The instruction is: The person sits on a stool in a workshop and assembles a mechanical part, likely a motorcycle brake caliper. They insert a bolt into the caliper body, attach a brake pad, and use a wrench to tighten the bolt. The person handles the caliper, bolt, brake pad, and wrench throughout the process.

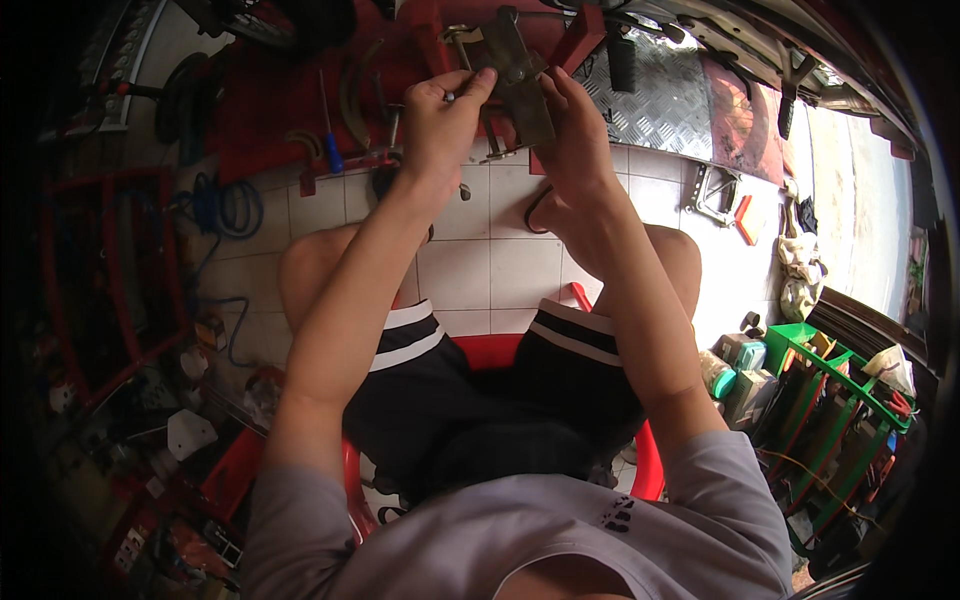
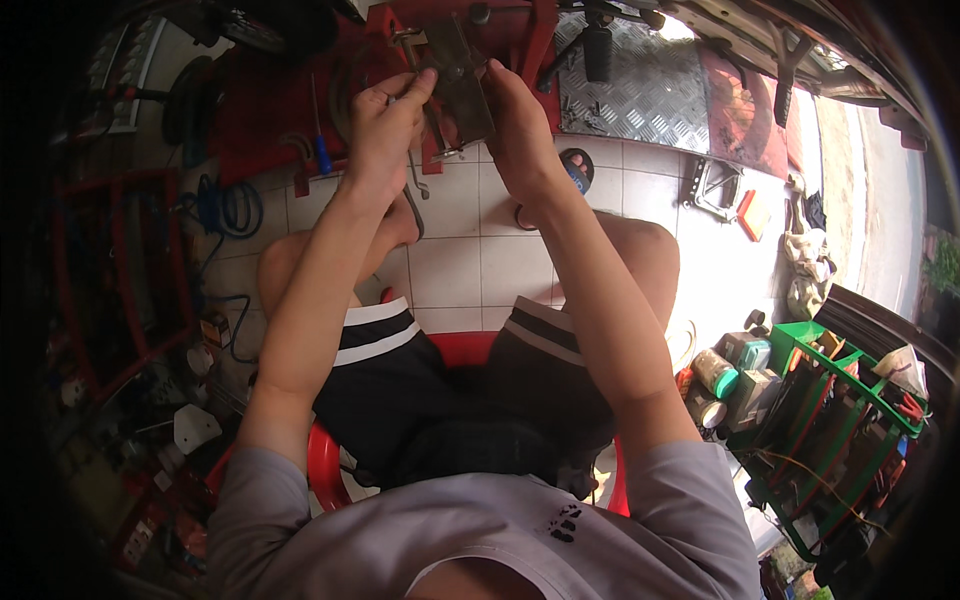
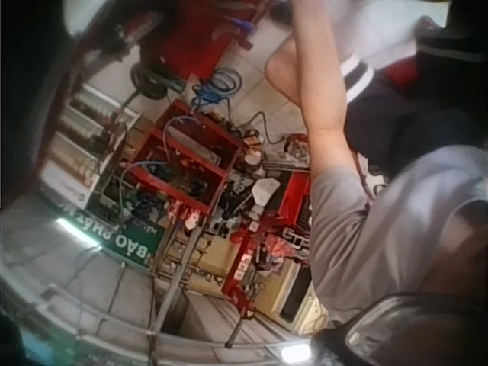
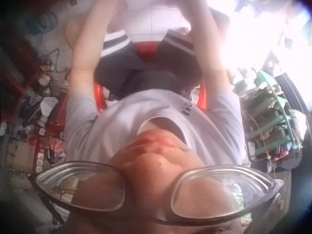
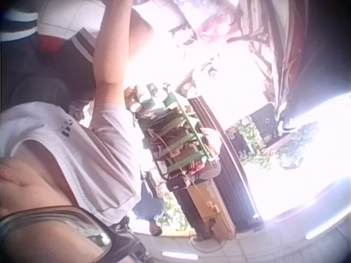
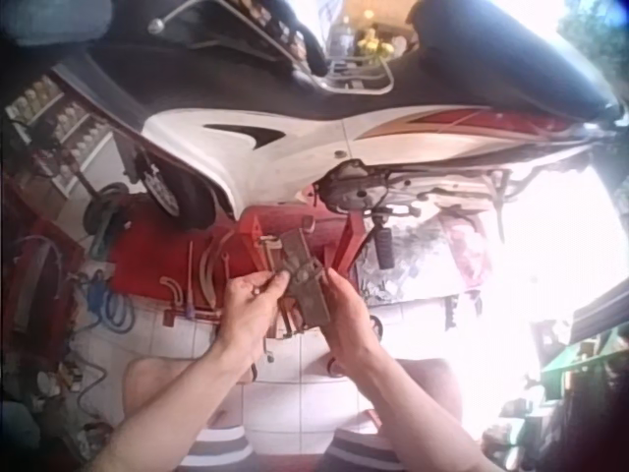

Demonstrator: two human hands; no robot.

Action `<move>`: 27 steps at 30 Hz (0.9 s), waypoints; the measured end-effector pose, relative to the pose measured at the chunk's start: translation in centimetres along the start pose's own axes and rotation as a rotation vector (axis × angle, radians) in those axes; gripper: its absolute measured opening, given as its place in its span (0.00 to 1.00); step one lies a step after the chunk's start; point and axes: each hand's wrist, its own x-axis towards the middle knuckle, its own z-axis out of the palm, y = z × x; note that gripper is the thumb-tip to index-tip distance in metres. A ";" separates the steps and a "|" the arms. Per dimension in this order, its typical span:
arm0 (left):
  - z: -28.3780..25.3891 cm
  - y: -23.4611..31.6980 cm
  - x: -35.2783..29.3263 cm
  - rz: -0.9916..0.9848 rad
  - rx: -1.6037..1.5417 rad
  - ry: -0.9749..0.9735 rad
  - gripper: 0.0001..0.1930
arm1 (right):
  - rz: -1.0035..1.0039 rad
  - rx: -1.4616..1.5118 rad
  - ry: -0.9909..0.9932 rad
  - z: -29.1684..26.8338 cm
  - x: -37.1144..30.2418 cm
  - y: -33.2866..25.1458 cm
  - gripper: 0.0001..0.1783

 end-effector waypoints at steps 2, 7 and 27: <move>-1.1 0.4 0.6 -0.076 -0.122 -0.042 0.11 | -0.022 -0.084 0.109 0.2 -0.1 0.2 0.27; 0.3 1.2 -0.1 -0.021 0.020 0.092 0.14 | -0.167 -0.317 0.253 0.9 -0.9 0.5 0.24; -3.7 1.8 1.6 -0.350 -0.066 -0.259 0.12 | 0.129 -0.086 0.114 -1.6 -0.1 0.3 0.26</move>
